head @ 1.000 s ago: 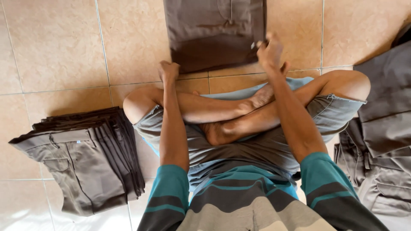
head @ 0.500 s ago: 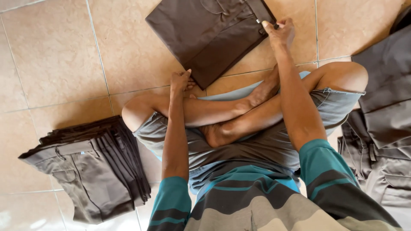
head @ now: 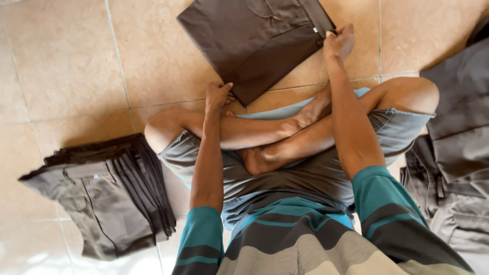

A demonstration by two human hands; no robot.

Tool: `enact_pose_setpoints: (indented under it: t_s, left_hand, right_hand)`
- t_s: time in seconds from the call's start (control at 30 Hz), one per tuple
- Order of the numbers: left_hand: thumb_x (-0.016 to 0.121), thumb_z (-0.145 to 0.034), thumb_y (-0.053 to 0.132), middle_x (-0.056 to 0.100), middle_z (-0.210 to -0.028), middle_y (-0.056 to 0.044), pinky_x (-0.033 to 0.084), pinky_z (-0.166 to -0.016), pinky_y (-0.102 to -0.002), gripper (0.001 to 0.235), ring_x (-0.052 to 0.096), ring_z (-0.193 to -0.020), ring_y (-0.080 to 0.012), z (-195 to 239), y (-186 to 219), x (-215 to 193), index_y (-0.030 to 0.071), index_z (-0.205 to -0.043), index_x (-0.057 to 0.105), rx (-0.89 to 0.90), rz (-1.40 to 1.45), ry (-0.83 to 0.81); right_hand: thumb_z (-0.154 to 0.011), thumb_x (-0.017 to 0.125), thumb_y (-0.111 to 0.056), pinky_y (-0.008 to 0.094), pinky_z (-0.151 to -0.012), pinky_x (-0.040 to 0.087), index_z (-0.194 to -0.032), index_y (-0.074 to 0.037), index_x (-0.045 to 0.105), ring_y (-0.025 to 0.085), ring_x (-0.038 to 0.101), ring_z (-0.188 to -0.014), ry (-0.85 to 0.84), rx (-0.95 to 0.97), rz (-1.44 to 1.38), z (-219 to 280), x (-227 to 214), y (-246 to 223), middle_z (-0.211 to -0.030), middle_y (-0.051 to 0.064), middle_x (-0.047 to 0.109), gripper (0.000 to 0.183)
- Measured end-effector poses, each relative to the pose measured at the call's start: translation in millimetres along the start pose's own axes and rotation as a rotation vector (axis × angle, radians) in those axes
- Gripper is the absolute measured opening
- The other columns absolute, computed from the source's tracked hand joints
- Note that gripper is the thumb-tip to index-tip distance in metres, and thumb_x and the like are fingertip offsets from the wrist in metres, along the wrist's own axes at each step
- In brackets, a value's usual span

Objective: The person sits cross-legged on a tiled floor and folds a pair of brown trousers by hand. They smooth the fabric, fold the legs together, and then fold the garment into a compact rectangle before placing it on a stack of similar trousers.

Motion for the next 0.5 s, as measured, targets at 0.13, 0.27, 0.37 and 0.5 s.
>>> enact_pose_setpoints:
  t_s: [0.13, 0.27, 0.37, 0.5]
  left_hand:
    - [0.067, -0.097, 0.032, 0.080, -0.081, -0.010, 0.056, -0.044, -0.035, 0.034, 0.069, -0.054, -0.0132, 52.9, 11.2, 23.8, 0.002, -0.082, 0.074, -0.245, -0.145, -0.247]
    - [0.064, -0.100, 0.038, 0.078, -0.072, -0.004, 0.050, -0.049, -0.025, 0.042, 0.062, -0.047, -0.0083, 59.5, 11.1, 30.2, 0.007, -0.075, 0.076, -0.256, -0.281, -0.329]
    - [0.069, -0.090, 0.019, 0.076, -0.072, -0.018, 0.062, -0.049, -0.030, 0.022, 0.076, -0.055, -0.0231, 60.5, 27.4, 28.2, -0.003, -0.091, 0.069, -0.058, -0.099, -0.280]
    - [0.071, -0.088, 0.024, 0.074, -0.063, -0.017, 0.063, -0.049, -0.035, 0.025, 0.075, -0.051, -0.0254, 26.2, 10.5, 43.5, 0.001, -0.079, 0.070, 0.051, -0.140, -0.243]
  right_hand:
    - [-0.107, 0.082, -0.020, 0.052, -0.127, 0.028, -0.154, 0.013, 0.017, 0.057, 0.024, -0.150, -0.167, -0.222, 0.164, 32.6, -8.1, -49.0, -0.156, 0.047, 0.022, 0.086]
    - [-0.113, 0.067, -0.017, 0.060, -0.126, 0.027, -0.158, 0.007, 0.016, 0.059, 0.025, -0.148, -0.338, -0.683, 0.039, 138.0, -44.0, -180.5, -0.158, 0.041, 0.029, 0.072]
    - [-0.106, 0.068, -0.030, 0.060, -0.115, 0.033, -0.154, 0.003, 0.045, 0.055, 0.040, -0.138, -0.503, -0.868, 0.062, 231.9, -42.0, -226.8, -0.143, 0.037, 0.047, 0.063]
    - [-0.090, 0.078, -0.036, 0.061, -0.103, 0.047, -0.139, -0.008, 0.056, 0.049, 0.050, -0.135, -0.739, -0.895, 0.395, 302.6, -24.6, -222.0, -0.145, 0.025, 0.050, 0.061]
Point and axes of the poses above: each hand's wrist, its own z-axis away from the middle knuckle, its own x-axis out of the palm, y = z × x, the point moved 10 cm from there along -z, towards the middle knuckle
